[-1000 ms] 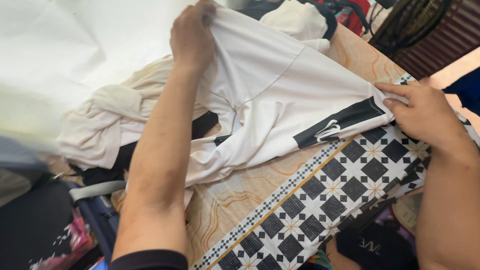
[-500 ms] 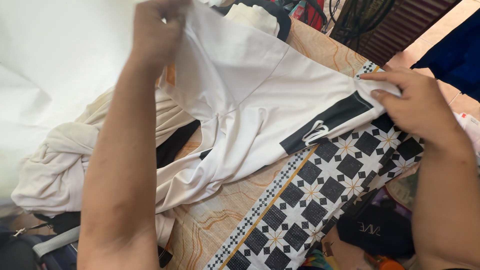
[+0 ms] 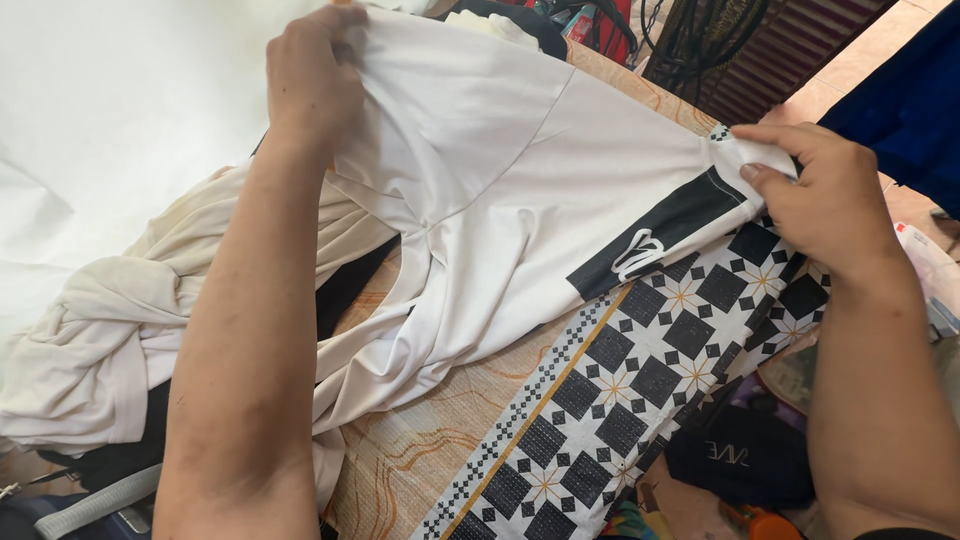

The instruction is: The person organizes a suitcase by pressing down on already packed clothing, then picks up a white shirt, unfolds it on a patterned surface, and smooths it out by hand.

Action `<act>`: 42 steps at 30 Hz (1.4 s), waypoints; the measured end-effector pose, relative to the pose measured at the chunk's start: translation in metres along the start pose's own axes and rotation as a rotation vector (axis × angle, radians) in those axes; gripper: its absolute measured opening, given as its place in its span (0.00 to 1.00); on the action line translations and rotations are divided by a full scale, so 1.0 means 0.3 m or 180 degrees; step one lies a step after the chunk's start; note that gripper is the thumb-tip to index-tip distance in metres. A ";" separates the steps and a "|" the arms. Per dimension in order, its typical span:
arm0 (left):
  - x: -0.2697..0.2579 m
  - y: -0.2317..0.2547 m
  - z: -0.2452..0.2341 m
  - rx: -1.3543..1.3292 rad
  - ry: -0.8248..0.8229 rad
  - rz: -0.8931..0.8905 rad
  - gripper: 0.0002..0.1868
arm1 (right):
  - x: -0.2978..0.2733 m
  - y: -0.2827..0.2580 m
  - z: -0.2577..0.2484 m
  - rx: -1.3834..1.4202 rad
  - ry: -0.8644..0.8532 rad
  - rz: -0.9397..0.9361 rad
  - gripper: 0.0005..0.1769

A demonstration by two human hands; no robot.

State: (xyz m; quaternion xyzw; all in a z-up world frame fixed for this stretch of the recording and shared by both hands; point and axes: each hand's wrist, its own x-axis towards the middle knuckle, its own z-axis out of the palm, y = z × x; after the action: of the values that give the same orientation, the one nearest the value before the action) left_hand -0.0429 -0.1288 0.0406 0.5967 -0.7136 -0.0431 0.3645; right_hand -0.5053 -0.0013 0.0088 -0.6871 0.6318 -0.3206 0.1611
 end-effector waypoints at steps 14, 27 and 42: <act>-0.256 0.273 -0.046 0.1057 0.0399 0.1930 0.13 | -0.026 -0.143 0.127 -0.1341 0.0207 -0.1319 0.30; -0.350 0.056 -0.294 0.0518 0.0005 -0.0603 0.15 | 0.056 -0.383 0.251 -0.1614 -0.0942 -0.1922 0.48; -0.317 0.065 -0.206 0.0055 0.0258 -0.1679 0.11 | 0.346 -0.643 0.616 -0.0832 -0.0355 -0.2399 0.31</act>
State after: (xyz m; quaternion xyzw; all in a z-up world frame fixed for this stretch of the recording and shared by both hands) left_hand -0.0215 -0.0161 0.0507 0.7664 -0.5185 -0.1067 0.3639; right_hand -0.2390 -0.1071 0.0169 -0.9017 0.3613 -0.2363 -0.0224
